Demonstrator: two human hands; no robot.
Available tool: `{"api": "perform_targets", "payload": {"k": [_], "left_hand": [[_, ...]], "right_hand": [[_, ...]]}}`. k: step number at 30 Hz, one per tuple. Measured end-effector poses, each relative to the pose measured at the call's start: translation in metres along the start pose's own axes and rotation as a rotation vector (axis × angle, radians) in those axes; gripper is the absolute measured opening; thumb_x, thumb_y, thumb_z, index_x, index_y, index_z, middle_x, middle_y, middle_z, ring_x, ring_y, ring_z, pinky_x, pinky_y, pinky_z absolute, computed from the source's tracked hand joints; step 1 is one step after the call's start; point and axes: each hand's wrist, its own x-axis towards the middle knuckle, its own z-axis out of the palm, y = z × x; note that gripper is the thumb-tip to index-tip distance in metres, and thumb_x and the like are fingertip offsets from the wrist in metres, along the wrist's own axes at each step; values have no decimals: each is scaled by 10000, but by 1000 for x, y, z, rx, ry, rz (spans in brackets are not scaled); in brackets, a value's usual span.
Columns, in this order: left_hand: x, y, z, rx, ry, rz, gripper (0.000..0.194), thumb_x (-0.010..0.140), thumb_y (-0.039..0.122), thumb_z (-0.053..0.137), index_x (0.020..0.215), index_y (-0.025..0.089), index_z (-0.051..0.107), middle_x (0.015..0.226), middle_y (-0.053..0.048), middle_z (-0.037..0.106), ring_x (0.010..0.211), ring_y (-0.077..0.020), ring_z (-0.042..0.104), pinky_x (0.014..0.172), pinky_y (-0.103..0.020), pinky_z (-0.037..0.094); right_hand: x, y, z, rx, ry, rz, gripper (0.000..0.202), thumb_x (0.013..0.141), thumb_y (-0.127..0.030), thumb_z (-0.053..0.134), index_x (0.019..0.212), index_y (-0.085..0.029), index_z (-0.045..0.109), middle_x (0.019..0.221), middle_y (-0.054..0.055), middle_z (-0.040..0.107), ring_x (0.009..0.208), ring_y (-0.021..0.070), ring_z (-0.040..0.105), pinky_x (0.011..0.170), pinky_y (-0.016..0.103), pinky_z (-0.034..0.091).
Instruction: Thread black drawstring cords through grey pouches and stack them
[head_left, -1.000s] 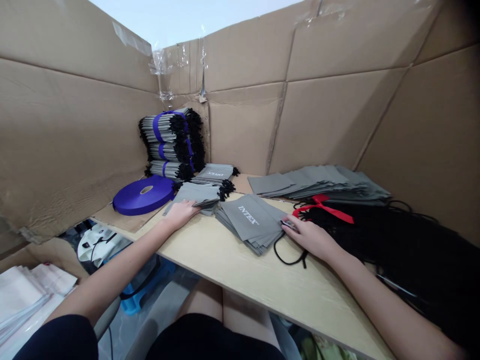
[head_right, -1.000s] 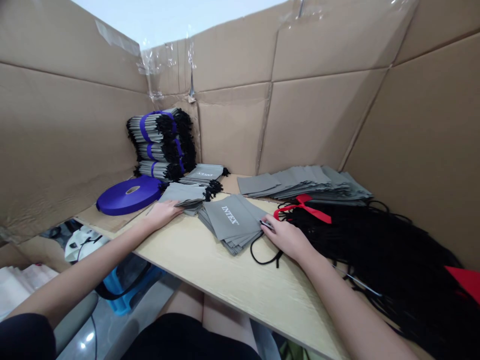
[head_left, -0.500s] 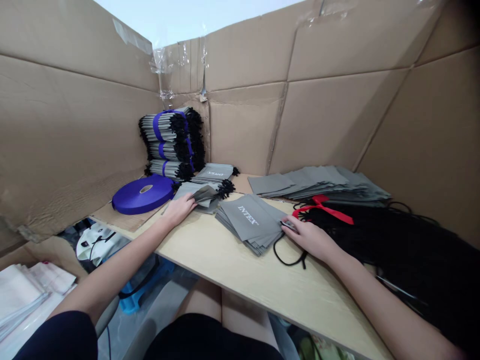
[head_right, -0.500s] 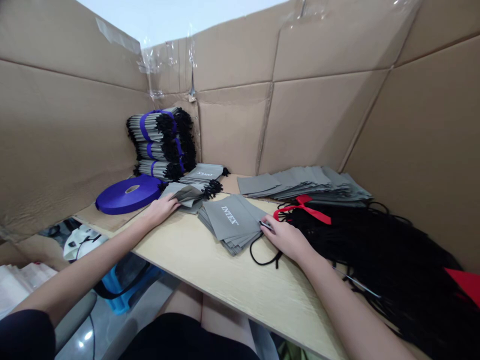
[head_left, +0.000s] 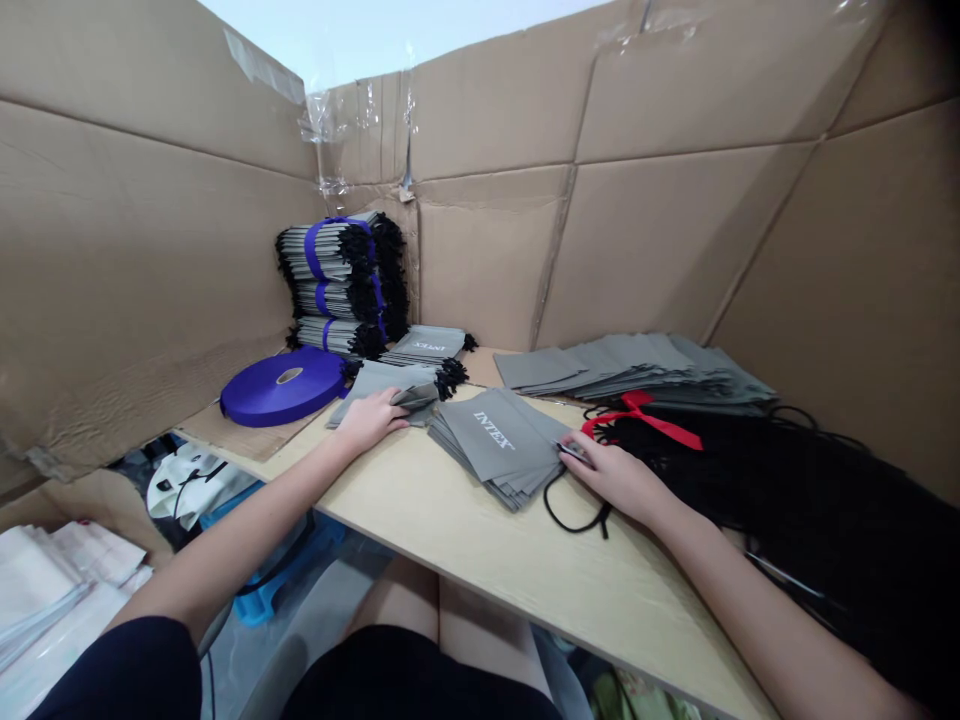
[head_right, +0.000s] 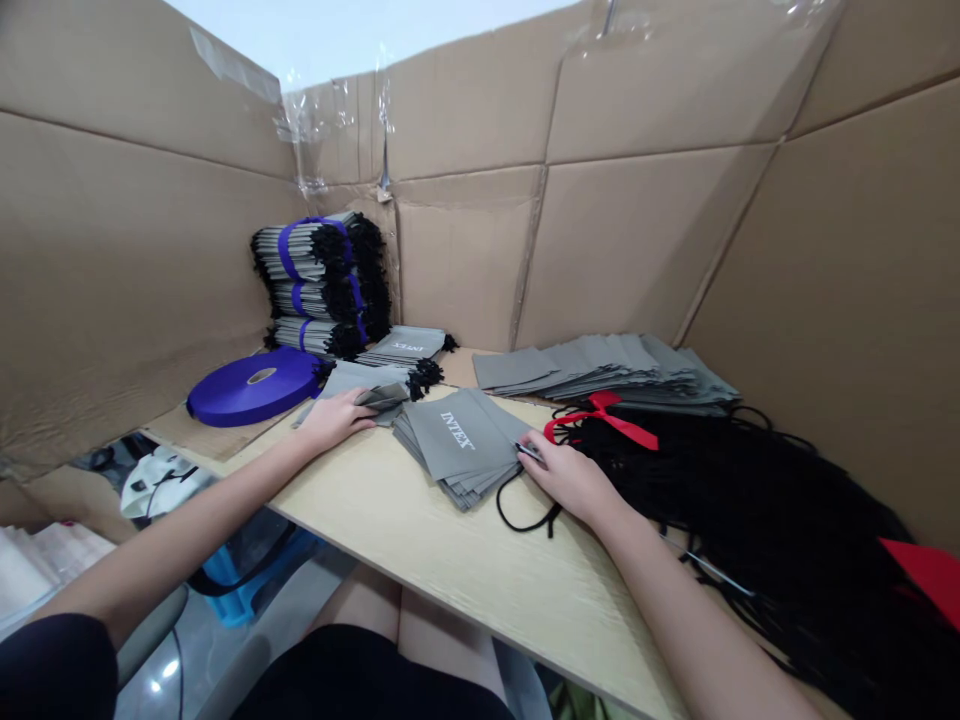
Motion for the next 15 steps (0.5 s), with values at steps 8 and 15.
{"api": "perform_targets", "payload": {"k": [8,15], "left_hand": [[1,3,-1,119,-42,14,330,901,349,363,882,197,655,976,-67,575,876,-194,535,690,-253,406],[3,4,6,116,49,-72,264,881,294,404,815,194,639,921,-60,576,907,-209,497,600,-256,382]], "right_hand": [[1,2,1,3,2,-4,274,867,-412,349,1026,-248,501,725,33,637,667,194,611,549,237,382],[-1,-1,-1,8,-12,-4,264,873,-419,341,1019,-251,483,733,28,635,672,190,607,556,237,382]]}}
